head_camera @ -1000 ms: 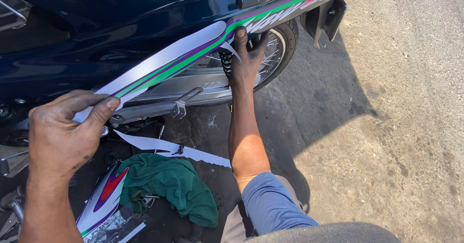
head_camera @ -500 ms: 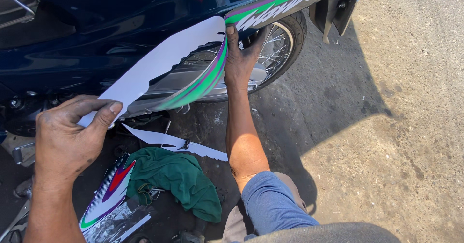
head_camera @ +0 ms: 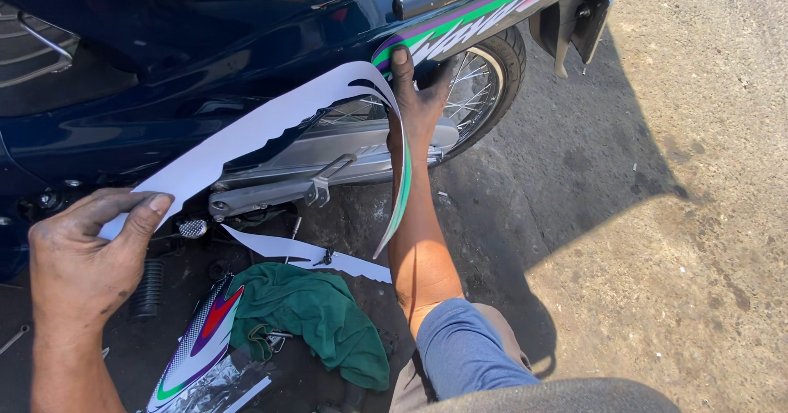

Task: The person removes a colorful sticker from its plastic packaging and backing paper. They then apply the sticker to the side panel of a blue motorcycle, smoothing it down with their hands. The person also handles a smaller sticker and a green cloth during the process.

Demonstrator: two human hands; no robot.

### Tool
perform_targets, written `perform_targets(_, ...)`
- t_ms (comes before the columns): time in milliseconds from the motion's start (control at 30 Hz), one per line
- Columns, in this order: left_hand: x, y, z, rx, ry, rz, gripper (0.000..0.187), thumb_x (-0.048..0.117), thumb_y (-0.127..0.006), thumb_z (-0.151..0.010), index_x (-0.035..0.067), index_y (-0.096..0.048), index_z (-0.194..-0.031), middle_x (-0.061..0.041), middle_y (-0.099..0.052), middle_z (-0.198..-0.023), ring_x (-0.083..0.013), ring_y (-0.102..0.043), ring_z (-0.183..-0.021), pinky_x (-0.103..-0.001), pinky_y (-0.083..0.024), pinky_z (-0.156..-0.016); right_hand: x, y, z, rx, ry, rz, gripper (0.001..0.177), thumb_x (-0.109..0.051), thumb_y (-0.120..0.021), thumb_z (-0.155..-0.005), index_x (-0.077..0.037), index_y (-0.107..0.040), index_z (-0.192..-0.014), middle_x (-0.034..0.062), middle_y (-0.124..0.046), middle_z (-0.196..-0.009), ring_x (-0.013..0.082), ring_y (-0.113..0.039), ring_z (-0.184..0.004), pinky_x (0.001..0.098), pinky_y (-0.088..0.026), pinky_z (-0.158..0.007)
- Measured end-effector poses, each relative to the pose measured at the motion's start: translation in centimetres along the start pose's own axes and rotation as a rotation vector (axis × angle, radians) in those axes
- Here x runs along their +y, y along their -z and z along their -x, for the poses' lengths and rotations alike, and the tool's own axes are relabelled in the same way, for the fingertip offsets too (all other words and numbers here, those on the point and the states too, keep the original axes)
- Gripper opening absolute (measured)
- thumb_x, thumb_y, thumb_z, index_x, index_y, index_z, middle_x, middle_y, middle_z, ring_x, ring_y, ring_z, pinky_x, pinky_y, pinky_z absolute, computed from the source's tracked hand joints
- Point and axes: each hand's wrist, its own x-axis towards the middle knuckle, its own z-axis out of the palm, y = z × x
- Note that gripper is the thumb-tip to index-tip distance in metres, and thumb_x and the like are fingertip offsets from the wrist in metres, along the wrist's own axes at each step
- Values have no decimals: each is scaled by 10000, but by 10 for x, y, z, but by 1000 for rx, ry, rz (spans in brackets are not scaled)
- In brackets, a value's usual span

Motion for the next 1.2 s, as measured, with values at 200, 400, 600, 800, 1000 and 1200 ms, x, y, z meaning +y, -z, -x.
perform_targets(200, -24, 12, -4, 14, -23, -38, 195, 78, -779, -1107, -109, -777, -1166, -245, -734, -1106, -344, -690, -1053, -449, -540, -841, 5, -14, 11, 23, 156, -260, 1063, -670, -741, -727, -78, -373, -1529, 208, -555, -1495, 344, -518, -1417, 483, -448, -1178)
perform_targets(400, -47, 20, -5, 25, 0, -66, 196, 86, -792, -1137, -107, -778, -1170, -216, -729, -1082, -316, -689, -1046, -417, -532, -855, 13, -24, 16, 110, 172, -190, 1109, -665, -712, -760, -61, -281, -1584, 225, -433, -1604, 356, -400, -1517, 480, -359, -1241)
perform_targets(600, -84, 25, -5, 23, -19, -73, 220, 83, -797, -1150, -135, -772, -1176, -259, -732, -1136, -351, -695, -1085, -440, -541, -870, 17, -41, 33, 121, 142, -258, 1244, -554, -775, -738, -24, -83, -1625, 233, -185, -1707, 306, -181, -1599, 437, -198, -1295)
perform_targets(800, -102, 35, -11, 11, -25, -43, 186, 72, -785, -1165, -114, -776, -1152, -220, -732, -1096, -306, -692, -1050, -396, -524, -870, 18, -57, 51, 194, 138, -48, 1242, -559, -757, -746, -6, -67, -1618, 236, -119, -1720, 328, -122, -1612, 468, -159, -1301)
perform_targets(1000, -127, 43, -12, -22, 23, -38, 198, 99, -784, -1144, -97, -780, -1168, -206, -735, -1103, -308, -687, -1049, -421, -515, -851, 31, -64, 55, 184, 204, -80, 1260, -573, -765, -756, -27, -33, -1625, 234, -63, -1729, 360, -80, -1620, 512, -162, -1306)
perform_targets(1200, -150, 44, -6, -38, 81, -36, 213, 148, -784, -1121, -52, -790, -1194, -163, -749, -1124, -274, -682, -1055, -418, -503, -847, 33, -65, 58, 203, 196, -18, 1289, -618, -764, -733, -51, -30, -1628, 215, -48, -1733, 349, -50, -1623, 522, -142, -1315)
